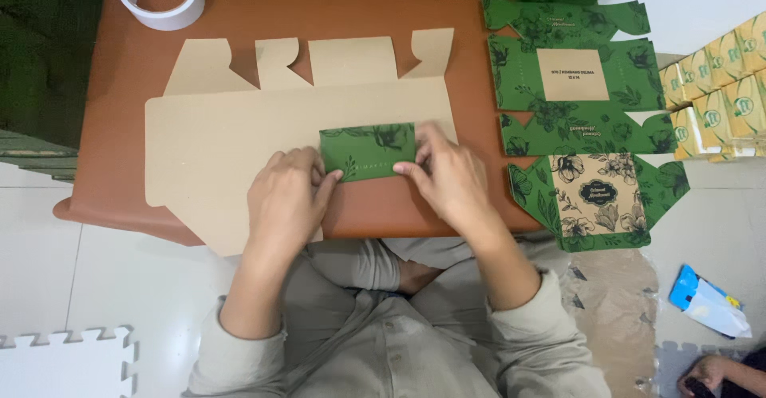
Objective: The person assembles a flat cardboard box by folding its sides and tucking in the flaps. They then place a green patterned paper insert inside the box and close the lid. The process is repeated with another box.
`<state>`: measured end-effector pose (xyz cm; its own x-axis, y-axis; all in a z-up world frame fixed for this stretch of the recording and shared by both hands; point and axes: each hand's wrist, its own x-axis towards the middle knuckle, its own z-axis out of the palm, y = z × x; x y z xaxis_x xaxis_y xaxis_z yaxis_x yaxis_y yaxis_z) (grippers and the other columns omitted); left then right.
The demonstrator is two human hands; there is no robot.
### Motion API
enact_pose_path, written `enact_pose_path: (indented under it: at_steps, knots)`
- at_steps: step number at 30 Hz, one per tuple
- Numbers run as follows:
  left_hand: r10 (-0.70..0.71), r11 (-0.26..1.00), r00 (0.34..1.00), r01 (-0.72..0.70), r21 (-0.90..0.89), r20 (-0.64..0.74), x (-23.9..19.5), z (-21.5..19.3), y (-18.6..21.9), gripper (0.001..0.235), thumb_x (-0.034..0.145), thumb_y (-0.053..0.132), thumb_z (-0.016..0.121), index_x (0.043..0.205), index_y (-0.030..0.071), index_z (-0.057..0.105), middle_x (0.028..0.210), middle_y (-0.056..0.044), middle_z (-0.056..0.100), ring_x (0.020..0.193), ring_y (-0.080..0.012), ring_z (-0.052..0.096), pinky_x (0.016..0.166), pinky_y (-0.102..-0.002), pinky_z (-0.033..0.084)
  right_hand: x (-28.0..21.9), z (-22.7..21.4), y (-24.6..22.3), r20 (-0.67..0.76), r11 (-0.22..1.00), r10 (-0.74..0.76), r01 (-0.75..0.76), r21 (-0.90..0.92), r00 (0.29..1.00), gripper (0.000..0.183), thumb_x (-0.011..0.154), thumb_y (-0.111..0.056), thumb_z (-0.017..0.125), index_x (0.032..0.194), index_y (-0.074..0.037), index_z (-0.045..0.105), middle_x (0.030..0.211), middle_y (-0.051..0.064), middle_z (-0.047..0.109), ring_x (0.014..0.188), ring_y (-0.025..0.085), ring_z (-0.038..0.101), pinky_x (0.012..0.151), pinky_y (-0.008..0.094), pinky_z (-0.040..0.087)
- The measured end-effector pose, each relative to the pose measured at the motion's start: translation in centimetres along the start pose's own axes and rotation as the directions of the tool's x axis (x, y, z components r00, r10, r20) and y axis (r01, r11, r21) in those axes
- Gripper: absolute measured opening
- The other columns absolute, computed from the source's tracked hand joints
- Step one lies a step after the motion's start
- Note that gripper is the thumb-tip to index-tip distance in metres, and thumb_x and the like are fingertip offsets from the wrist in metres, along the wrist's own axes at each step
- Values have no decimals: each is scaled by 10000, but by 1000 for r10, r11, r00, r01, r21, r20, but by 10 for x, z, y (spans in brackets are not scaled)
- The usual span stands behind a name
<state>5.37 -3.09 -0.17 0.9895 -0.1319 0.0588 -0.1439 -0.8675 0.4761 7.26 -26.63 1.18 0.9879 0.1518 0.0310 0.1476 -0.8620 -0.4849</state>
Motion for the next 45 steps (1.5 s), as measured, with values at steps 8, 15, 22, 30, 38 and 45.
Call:
enact_pose_path:
  at_steps: [8, 15, 22, 30, 38, 45]
  knots:
    - [-73, 992, 996, 78, -102, 50, 6, -7, 3, 453, 881, 236, 749, 1257, 132, 517, 711, -50, 665, 806, -315, 667, 704, -488, 539, -21, 40, 11, -258, 915, -377, 314, -254, 890, 83, 947, -191, 703, 923, -112, 715, 880, 47, 649, 977, 288, 656, 829, 408, 492]
    - [-26, 995, 999, 28, -100, 18, 9, -12, -3, 162, 963, 154, 617, 1094, 163, 711, 758, -68, 713, 827, -272, 705, 708, -406, 555, -32, 60, -17, -330, 882, -445, 342, -324, 833, 252, 1007, -300, 605, 923, -126, 766, 944, 31, 727, 1024, 200, 666, 972, 421, 406]
    - [4, 989, 995, 10, -147, 96, 6, -22, 2, 289, 974, 56, 500, 1167, 95, 712, 892, -125, 731, 928, -304, 707, 767, -423, 566, -23, 84, -51, -281, 808, -589, 548, -217, 758, 189, 982, -193, 602, 947, -62, 734, 986, 73, 699, 1091, 226, 662, 1032, 500, 370]
    - [164, 986, 958, -156, -53, 234, -46, -56, -9, 703, 804, 250, 759, 1440, 82, 511, 1245, -141, 589, 1251, -320, 496, 1017, -412, 397, -2, 54, -60, -137, 859, -506, 482, -175, 852, 480, 969, -383, 616, 1299, -45, 533, 1395, 317, 493, 1385, 474, 433, 1127, 720, 195]
    - [210, 973, 977, -213, 87, 39, -69, -45, -44, 482, 831, 128, 731, 1307, 124, 655, 1244, -52, 647, 1292, -199, 552, 959, -334, 432, -20, 20, -50, -232, 840, -543, 515, -174, 807, 251, 1028, -366, 547, 898, -262, 734, 746, -100, 710, 803, 144, 701, 963, 370, 415]
    - [200, 979, 967, -192, 65, -157, -48, -22, -61, 100, 953, 209, 672, 999, 159, 746, 879, 21, 681, 885, -157, 665, 750, -278, 493, -18, 49, -62, 43, 859, -490, 491, -148, 871, 200, 919, -312, 687, 1029, -151, 733, 938, 32, 679, 818, 242, 712, 646, 363, 564]
